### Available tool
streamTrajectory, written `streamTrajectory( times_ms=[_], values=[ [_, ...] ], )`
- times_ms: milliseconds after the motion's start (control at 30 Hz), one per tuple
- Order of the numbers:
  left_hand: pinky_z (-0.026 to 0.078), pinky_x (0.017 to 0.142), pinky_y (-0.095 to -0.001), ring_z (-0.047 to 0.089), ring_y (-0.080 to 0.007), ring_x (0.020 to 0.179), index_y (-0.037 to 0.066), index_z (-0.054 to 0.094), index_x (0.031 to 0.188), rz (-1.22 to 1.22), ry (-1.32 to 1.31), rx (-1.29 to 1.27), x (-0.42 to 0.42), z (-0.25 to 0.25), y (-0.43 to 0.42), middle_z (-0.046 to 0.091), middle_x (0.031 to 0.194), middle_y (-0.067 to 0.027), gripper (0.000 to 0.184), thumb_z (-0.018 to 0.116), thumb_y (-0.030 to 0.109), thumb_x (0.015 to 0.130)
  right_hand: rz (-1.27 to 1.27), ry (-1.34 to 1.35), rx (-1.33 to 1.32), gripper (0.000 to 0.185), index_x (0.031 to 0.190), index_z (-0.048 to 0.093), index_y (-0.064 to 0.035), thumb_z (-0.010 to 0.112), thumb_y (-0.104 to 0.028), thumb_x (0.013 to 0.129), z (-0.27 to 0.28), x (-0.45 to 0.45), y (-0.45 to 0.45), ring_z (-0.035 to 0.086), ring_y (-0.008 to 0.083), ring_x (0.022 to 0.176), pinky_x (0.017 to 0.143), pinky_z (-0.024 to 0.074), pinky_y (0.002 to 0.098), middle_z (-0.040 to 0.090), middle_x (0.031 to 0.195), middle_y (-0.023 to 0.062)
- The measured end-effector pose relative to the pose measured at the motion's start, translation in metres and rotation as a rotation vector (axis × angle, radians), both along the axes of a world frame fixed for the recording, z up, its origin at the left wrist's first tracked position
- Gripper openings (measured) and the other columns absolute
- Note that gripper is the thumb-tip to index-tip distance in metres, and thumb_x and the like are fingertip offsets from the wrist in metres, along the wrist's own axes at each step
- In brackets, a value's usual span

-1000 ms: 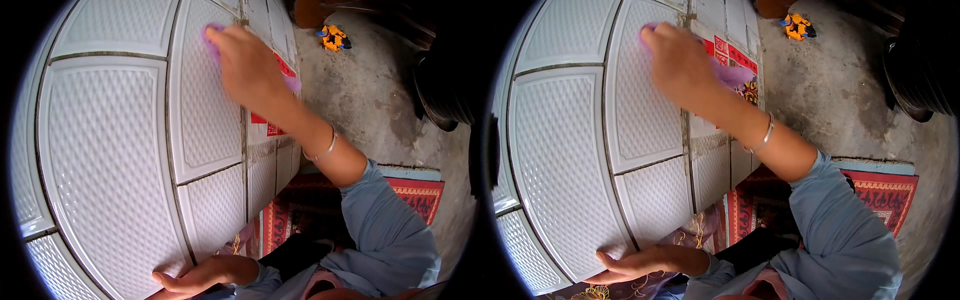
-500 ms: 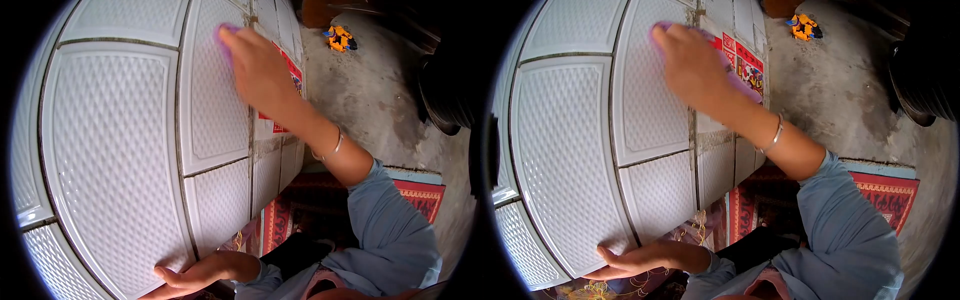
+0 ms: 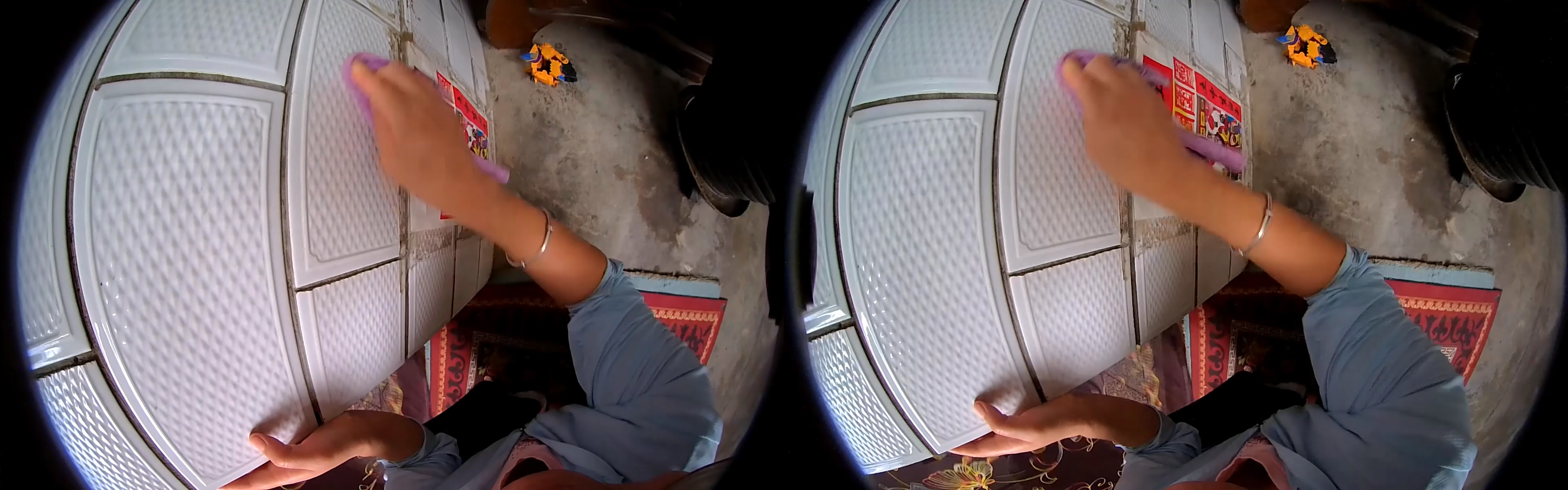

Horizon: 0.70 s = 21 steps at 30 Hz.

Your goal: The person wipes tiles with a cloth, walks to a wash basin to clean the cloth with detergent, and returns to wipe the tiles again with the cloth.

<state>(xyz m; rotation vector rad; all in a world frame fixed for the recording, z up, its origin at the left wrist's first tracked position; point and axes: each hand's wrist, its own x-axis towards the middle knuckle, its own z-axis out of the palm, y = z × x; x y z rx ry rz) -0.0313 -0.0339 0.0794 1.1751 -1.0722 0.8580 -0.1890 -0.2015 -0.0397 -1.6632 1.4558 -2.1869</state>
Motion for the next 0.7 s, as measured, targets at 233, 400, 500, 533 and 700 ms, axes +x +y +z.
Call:
streamTrajectory(
  times_ms=[233,400,500,533,700],
  values=[
    [0.042,0.097,-0.0389,0.046,-0.0296,0.119,-0.001,0.032,0.142,0.040,-0.001,-0.026,-0.001,-0.004,0.002,0.039,0.137,-0.0186,0.072,0.060,0.022,0.081,-0.045,-0.049,0.146,0.030,0.117,0.058,-0.0029,0.045,-0.007,0.091,-0.034,-0.041,-0.056,0.058,0.0360,0.090,0.077,0.0469,0.0396,0.059,0.099,0.0155],
    [0.039,0.100,-0.0411,0.044,-0.0307,0.122,-0.002,0.032,0.142,-0.012,0.010,-0.008,-0.003,0.000,0.000,0.038,0.139,-0.0198,0.069,0.058,0.024,0.083,-0.120,-0.046,0.178,0.031,0.118,0.057,-0.0037,0.046,-0.007,0.090,-0.032,-0.035,-0.058,0.057,0.0373,0.091,0.077,0.0469,0.0399,0.058,0.101,0.0171],
    [0.039,0.100,-0.0410,0.044,-0.0305,0.121,-0.002,0.032,0.141,-0.013,0.040,-0.010,-0.004,-0.003,0.000,0.038,0.138,-0.0200,0.068,0.058,0.024,0.084,-0.083,0.016,0.296,0.032,0.119,0.055,-0.0018,0.047,-0.003,0.088,-0.031,-0.019,-0.019,0.057,0.0375,0.091,0.077,0.0469,0.0399,0.057,0.101,0.0180],
    [0.039,0.099,-0.0410,0.045,-0.0304,0.121,-0.002,0.032,0.141,-0.011,0.045,-0.008,-0.004,-0.004,0.000,0.038,0.138,-0.0200,0.068,0.058,0.024,0.084,-0.027,-0.006,0.212,0.033,0.116,0.053,0.0006,0.048,0.000,0.084,-0.032,-0.012,-0.001,0.056,0.0388,0.089,0.077,0.0464,0.0427,0.056,0.096,0.0193],
    [0.040,0.099,-0.0408,0.045,-0.0300,0.120,-0.002,0.033,0.141,-0.020,0.063,-0.008,-0.004,-0.004,-0.002,0.039,0.137,-0.0203,0.067,0.057,0.024,0.084,0.075,-0.016,0.119,0.032,0.109,0.052,0.0045,0.049,0.006,0.077,-0.032,-0.010,0.013,0.055,0.0396,0.086,0.075,0.0457,0.0451,0.054,0.089,0.0209]
  ],
)
